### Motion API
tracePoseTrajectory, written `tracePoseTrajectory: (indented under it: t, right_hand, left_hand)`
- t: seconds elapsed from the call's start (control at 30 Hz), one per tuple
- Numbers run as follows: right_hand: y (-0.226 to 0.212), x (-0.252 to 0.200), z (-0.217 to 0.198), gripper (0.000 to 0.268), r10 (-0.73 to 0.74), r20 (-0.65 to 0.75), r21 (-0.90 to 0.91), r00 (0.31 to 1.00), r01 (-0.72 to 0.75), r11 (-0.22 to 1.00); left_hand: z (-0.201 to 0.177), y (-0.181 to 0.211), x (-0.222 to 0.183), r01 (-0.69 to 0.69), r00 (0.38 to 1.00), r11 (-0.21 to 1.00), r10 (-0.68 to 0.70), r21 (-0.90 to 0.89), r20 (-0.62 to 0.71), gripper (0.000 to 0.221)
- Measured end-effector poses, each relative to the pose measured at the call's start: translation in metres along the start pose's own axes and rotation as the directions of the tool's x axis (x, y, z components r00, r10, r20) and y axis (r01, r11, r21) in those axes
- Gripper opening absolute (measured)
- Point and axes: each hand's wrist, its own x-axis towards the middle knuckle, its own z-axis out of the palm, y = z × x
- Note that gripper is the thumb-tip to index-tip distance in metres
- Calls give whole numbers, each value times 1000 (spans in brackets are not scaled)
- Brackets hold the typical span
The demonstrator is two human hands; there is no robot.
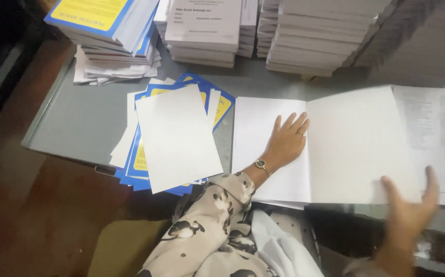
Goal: Assembling manuals by combining printed covers with internal pages and stacking them.
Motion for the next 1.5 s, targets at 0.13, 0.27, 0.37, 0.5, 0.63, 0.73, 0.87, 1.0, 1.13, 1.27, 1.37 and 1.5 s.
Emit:
tracePoseTrajectory:
  t: [0.13, 0.27, 0.37, 0.5, 0.63, 0.73, 0.87, 1.0, 1.13, 1.27, 1.37, 1.5]
  right_hand:
    - [-32, 37, -29, 78, 409, 288, -298, 866, -325, 898]
    - [-70, 1, -33, 69, 636, 308, -421, 708, -498, 758]
    - [25, -25, -33, 31, 677, 242, -414, 695, -557, 720]
    - [91, -65, -36, 29, 558, 220, -41, 800, -564, 825]
    - [9, -91, -33, 17, 625, 58, 124, 779, -627, 769]
    - [122, -123, -63, 24, 195, 48, -197, 980, -182, 963]
    - [126, -139, -91, 60, 220, 22, -296, 975, -204, 933]
    - [186, -129, -108, 12, -127, 10, -585, 992, 109, 804]
    - [151, -44, -80, 17, -22, 434, -574, 901, 296, 764]
    - [5, -52, -48, 42, 227, 627, -647, 745, 337, 684]
    - [-95, -104, -19, 55, 419, 660, -708, 623, 331, 624]
    - [-155, -136, 39, 40, -831, 419, 221, 365, 847, 483]
  left_hand:
    - [-9, 0, -4, -15, 1000, 1000, 15, 12, 17, 55]
    - [-5, 0, -4, -2, 998, 999, 4, -37, 67, 55]
    - [-4, -2, -2, 2, 995, 999, 1, -32, 99, 56]
    - [-24, 1, 1, 37, 977, 991, -8, -132, 212, 56]
    - [-24, 0, 2, 57, 971, 989, -23, -137, 239, 57]
    - [-22, -1, -1, 34, 979, 993, -11, -109, 204, 56]
    - [-16, -1, -3, 26, 983, 996, -9, -88, 182, 56]
    - [-21, 2, 2, 26, 988, 990, -4, -141, 158, 54]
    - [10, 0, -6, -69, 959, 955, -15, -287, -282, 52]
    - [-108, 23, -40, 57, 985, 446, -169, -893, -22, 79]
    - [-230, 29, -91, 290, 949, 84, 104, -953, 298, 125]
    - [-188, -39, -139, 534, 826, 110, -283, -839, 488, 61]
